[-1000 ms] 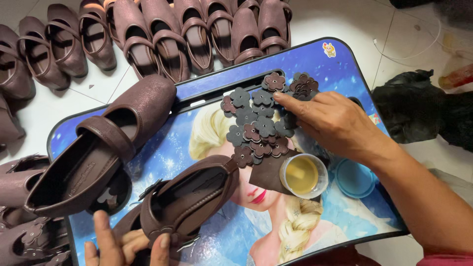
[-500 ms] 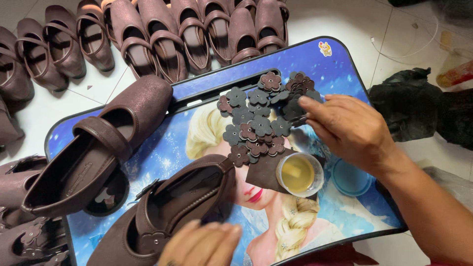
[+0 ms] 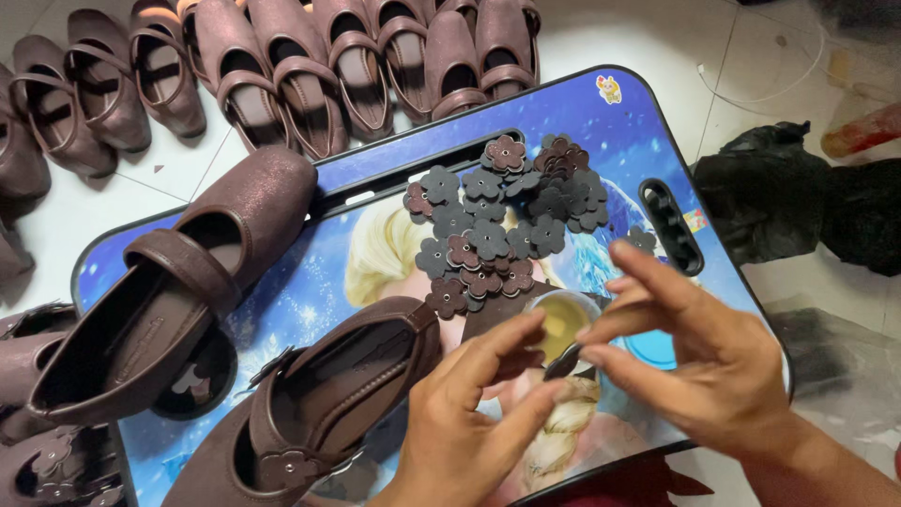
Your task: The person applies glue to small flower-shaped embellishments and attaches them to the straps of brown children's shoes. They repeat this process for multiple shoes, placing finished pairs aside.
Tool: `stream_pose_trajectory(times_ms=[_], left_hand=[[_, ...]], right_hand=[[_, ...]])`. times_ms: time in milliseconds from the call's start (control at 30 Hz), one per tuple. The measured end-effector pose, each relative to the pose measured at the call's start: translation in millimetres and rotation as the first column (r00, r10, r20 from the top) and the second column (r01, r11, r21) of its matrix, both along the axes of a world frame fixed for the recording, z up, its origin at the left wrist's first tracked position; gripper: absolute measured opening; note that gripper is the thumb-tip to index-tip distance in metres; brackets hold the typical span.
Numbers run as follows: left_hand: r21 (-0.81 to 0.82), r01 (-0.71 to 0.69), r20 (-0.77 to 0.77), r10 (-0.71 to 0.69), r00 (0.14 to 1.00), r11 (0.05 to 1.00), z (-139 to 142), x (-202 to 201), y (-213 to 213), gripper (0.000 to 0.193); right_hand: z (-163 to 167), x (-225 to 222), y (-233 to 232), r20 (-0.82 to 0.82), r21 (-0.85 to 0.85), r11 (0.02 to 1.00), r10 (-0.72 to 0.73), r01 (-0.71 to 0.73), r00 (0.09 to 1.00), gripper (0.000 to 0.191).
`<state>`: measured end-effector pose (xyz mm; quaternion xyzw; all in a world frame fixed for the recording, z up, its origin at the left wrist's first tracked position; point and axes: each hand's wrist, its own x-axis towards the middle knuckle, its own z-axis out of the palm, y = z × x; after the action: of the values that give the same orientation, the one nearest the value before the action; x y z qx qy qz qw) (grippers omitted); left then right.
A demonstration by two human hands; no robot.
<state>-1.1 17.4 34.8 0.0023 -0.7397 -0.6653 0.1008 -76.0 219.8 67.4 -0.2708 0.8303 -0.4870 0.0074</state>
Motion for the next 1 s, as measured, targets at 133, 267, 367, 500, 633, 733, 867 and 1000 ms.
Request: stream_pose_trajectory(times_ms=[133, 267, 367, 500, 633, 733, 867, 1000], left_hand=[[0.198, -0.047, 0.252, -0.004, 0.968, 0.979, -14, 0, -3, 0.023], [0.041, -0.027, 0.171, 0.019, 0.985, 0.999, -20, 8, -5, 0.020], [-0.008, 0.000, 0.167, 0.001, 0.986, 1.000, -20, 9, -6, 0.022], [-0.084, 0.008, 0.240, 0.012, 0.971, 0.996, -21, 10, -7, 0.024], [-0.071, 0.030, 0.280, -0.009, 0.960, 0.997, -26, 15, -4, 0.024], [0.126, -0.020, 0.463, -0.041, 0.885, 0.992, -32, 22, -4, 0.029], [0.231, -0.029, 0.531, -0.101, 0.842, 0.972, -41, 25, -4, 0.034], [0.278, -0.052, 0.565, -0.119, 0.817, 0.959, -43, 25, -3, 0.039]], right_hand=[[-14, 10, -1, -0.227, 0.231, 0.973, 0.028, 0.026, 0.974, 0.060], [-29, 12, 0, -0.333, 0.409, 0.912, 0.121, 0.028, 0.935, 0.050], [-36, 18, 1, -0.381, 0.474, 0.879, 0.154, 0.050, 0.912, 0.055], [-43, 18, 0, -0.396, 0.487, 0.872, 0.169, 0.050, 0.902, 0.060], [-41, 19, 0, -0.394, 0.457, 0.889, 0.159, 0.043, 0.905, 0.057], [-34, 26, 7, -0.394, 0.401, 0.914, 0.110, 0.063, 0.912, 0.054], [-34, 32, 8, -0.336, 0.362, 0.931, 0.080, 0.050, 0.938, 0.050], [-32, 36, 6, -0.302, 0.347, 0.937, 0.075, 0.036, 0.950, 0.049]])
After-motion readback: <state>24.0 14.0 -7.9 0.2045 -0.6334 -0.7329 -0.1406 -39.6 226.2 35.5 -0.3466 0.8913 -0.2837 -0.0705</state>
